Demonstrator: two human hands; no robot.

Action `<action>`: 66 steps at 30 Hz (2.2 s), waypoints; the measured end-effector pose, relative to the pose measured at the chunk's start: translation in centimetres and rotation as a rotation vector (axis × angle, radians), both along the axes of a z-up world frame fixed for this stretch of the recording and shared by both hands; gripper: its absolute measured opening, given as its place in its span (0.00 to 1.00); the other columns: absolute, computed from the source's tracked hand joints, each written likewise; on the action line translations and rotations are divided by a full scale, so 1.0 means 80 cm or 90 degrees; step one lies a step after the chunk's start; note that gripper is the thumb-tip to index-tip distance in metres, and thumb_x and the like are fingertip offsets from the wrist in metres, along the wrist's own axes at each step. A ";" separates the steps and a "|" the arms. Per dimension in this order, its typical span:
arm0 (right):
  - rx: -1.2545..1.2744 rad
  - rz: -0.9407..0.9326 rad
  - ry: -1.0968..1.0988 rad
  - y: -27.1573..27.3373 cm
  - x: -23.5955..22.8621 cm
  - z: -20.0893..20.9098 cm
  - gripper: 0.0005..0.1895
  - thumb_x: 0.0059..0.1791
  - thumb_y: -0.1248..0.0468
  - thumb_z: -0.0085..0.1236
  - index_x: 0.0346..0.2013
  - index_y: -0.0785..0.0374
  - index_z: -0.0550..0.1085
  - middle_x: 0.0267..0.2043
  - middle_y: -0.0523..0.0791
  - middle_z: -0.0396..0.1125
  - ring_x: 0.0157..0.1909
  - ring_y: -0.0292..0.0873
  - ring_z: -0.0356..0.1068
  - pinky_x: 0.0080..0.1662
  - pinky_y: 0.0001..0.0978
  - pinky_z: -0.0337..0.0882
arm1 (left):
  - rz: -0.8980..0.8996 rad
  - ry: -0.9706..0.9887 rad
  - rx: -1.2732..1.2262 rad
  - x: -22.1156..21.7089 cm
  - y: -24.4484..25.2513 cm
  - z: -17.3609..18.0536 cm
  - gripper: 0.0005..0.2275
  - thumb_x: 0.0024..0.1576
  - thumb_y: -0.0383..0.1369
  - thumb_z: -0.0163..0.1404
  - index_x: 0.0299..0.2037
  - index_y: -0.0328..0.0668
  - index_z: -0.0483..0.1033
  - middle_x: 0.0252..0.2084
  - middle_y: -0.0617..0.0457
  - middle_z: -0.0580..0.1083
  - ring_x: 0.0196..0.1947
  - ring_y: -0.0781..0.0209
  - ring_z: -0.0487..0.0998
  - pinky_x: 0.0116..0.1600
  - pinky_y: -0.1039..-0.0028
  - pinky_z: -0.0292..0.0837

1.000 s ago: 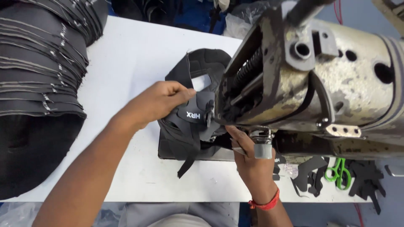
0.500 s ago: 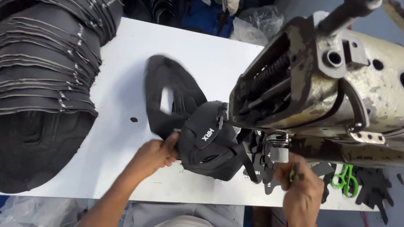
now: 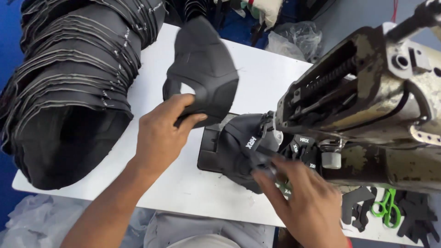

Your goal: The person uses a sewing machine to stitch black shoe parts, specifically attaching straps to the main body. They repeatedly pick up parts from a stack, align them under the needle, sew them, and then place the finished items aside.

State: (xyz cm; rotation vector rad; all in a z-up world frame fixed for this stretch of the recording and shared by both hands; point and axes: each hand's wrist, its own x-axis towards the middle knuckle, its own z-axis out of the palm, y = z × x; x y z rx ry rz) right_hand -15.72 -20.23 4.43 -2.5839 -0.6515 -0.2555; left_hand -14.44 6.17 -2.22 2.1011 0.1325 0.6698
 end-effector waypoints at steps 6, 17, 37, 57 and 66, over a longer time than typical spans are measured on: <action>-0.207 0.011 -0.096 0.078 0.037 0.003 0.19 0.50 0.47 0.60 0.34 0.61 0.73 0.23 0.46 0.72 0.21 0.48 0.73 0.21 0.39 0.68 | -0.089 -0.131 0.212 -0.018 -0.003 0.028 0.14 0.56 0.28 0.63 0.48 0.37 0.73 0.39 0.48 0.78 0.38 0.48 0.79 0.41 0.64 0.74; -0.235 0.002 -0.005 0.087 0.054 -0.022 0.18 0.55 0.48 0.54 0.34 0.60 0.70 0.20 0.45 0.72 0.20 0.49 0.72 0.22 0.42 0.68 | -0.065 -0.165 0.160 -0.013 0.018 0.076 0.14 0.56 0.30 0.65 0.48 0.41 0.75 0.38 0.47 0.77 0.35 0.57 0.77 0.41 0.67 0.73; 0.776 -0.287 0.549 -0.129 0.022 -0.123 0.09 0.51 0.74 0.52 0.46 0.73 0.73 0.41 0.47 0.76 0.22 0.28 0.53 0.23 0.23 0.51 | -0.500 0.429 -0.740 0.008 -0.092 -0.029 0.37 0.47 0.23 0.63 0.70 0.42 0.61 0.57 0.47 0.75 0.56 0.61 0.76 0.62 0.68 0.76; 0.432 -0.078 0.532 -0.056 0.075 -0.086 0.13 0.53 0.57 0.56 0.39 0.63 0.82 0.20 0.34 0.56 0.22 0.28 0.49 0.25 0.24 0.48 | -0.163 0.128 -0.243 0.003 -0.134 -0.048 0.13 0.55 0.24 0.59 0.50 0.41 0.82 0.43 0.49 0.83 0.38 0.60 0.86 0.40 0.76 0.79; 0.382 -0.136 0.472 -0.027 0.075 -0.074 0.06 0.46 0.66 0.67 0.31 0.65 0.77 0.22 0.33 0.62 0.25 0.25 0.56 0.26 0.20 0.54 | -0.191 0.107 -0.276 0.007 -0.125 -0.050 0.07 0.58 0.30 0.58 0.44 0.37 0.83 0.41 0.48 0.83 0.37 0.63 0.87 0.36 0.76 0.78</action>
